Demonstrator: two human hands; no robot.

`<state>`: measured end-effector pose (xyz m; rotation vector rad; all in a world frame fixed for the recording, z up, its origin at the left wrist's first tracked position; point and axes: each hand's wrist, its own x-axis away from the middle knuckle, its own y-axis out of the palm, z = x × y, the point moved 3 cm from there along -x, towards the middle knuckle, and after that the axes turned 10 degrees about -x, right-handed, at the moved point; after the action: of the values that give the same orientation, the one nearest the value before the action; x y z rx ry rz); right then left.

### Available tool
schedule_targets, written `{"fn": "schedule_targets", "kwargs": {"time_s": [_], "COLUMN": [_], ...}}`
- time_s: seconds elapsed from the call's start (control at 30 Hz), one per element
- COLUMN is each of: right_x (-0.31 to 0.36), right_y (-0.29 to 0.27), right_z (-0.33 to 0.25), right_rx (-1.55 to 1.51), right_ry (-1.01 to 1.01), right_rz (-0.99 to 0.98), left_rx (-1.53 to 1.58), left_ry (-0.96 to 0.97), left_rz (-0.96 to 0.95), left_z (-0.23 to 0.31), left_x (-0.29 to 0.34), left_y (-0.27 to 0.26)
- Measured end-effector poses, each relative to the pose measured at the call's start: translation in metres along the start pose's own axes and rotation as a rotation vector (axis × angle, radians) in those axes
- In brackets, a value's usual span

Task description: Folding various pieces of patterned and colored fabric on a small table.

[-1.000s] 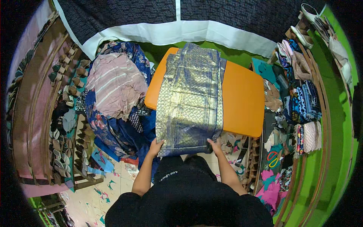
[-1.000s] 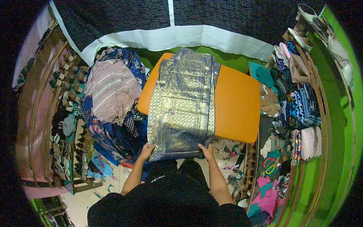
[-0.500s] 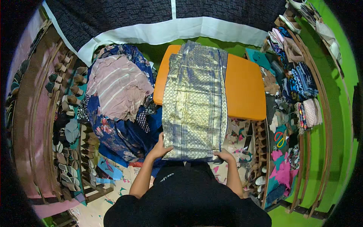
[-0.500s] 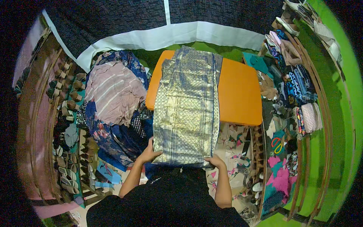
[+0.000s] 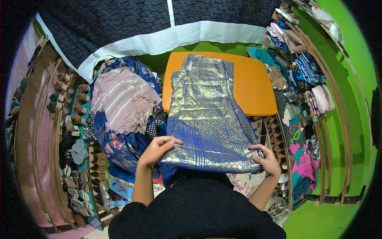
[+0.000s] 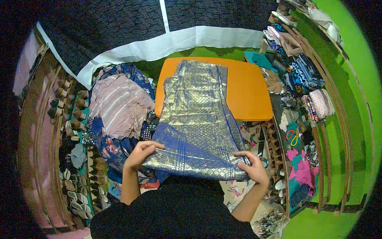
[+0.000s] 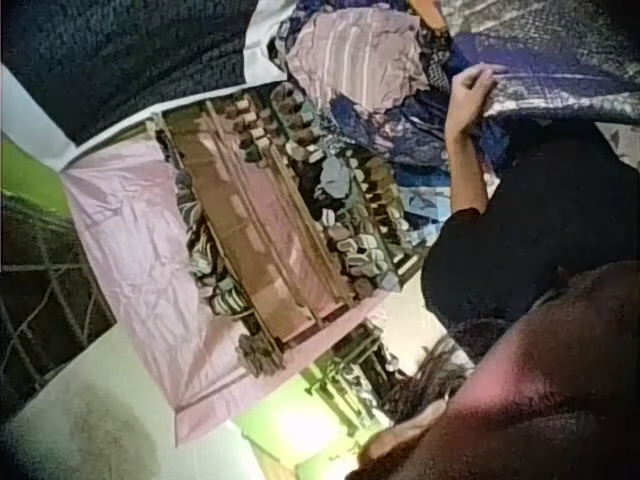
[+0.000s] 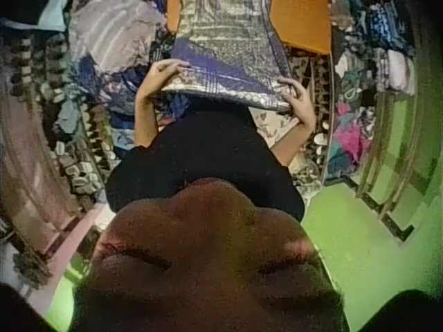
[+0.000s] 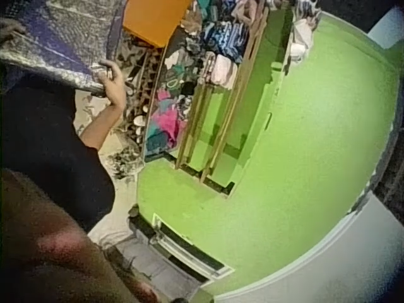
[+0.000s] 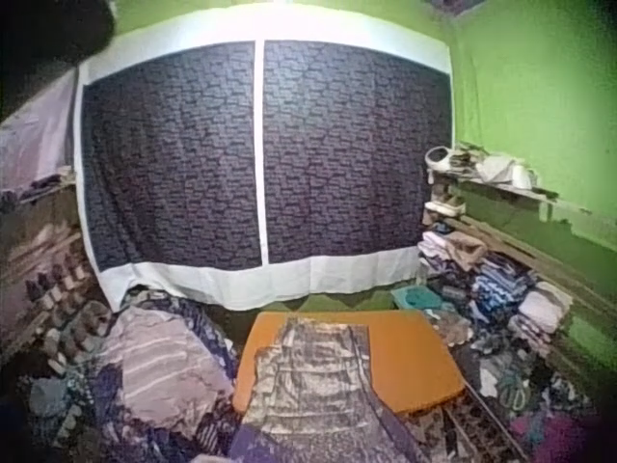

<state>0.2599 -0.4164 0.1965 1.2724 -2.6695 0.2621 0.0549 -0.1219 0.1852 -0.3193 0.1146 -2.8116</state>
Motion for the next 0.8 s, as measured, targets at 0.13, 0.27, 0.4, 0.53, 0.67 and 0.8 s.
{"fn": "schedule_targets", "kwargs": {"time_s": [0.13,0.27,0.4,0.53,0.67,0.8], "right_x": [-0.014,-0.07,-0.154,-0.237,-0.325,-0.439], "right_y": [-0.015,-0.023,-0.04,-0.052,-0.074,-0.094], "right_z": [-0.008,-0.012,0.002,-0.023,-0.044,0.002], "right_rx": [-0.347,-0.739,-1.0,-0.832,-0.664,-0.649], "right_ry": [-0.12,-0.283,-0.41,-0.401,-0.233,-0.093], "right_rz": [0.0,-0.047,-0.113,-0.06,0.151,0.221], "left_rx": [0.303,0.505,0.411,0.171,0.142,0.137], "left_ry": [0.138,0.32,0.362,0.185,0.064,-0.057], "left_rz": [0.016,0.085,0.152,0.349,0.368,0.31], "left_z": [0.017,0.016,0.028,0.045,0.045,0.004], "left_x": [-0.012,-0.062,-0.14,-0.231,-0.324,-0.427], "left_y": [-0.017,-0.039,-0.059,-0.083,-0.11,-0.129]}}
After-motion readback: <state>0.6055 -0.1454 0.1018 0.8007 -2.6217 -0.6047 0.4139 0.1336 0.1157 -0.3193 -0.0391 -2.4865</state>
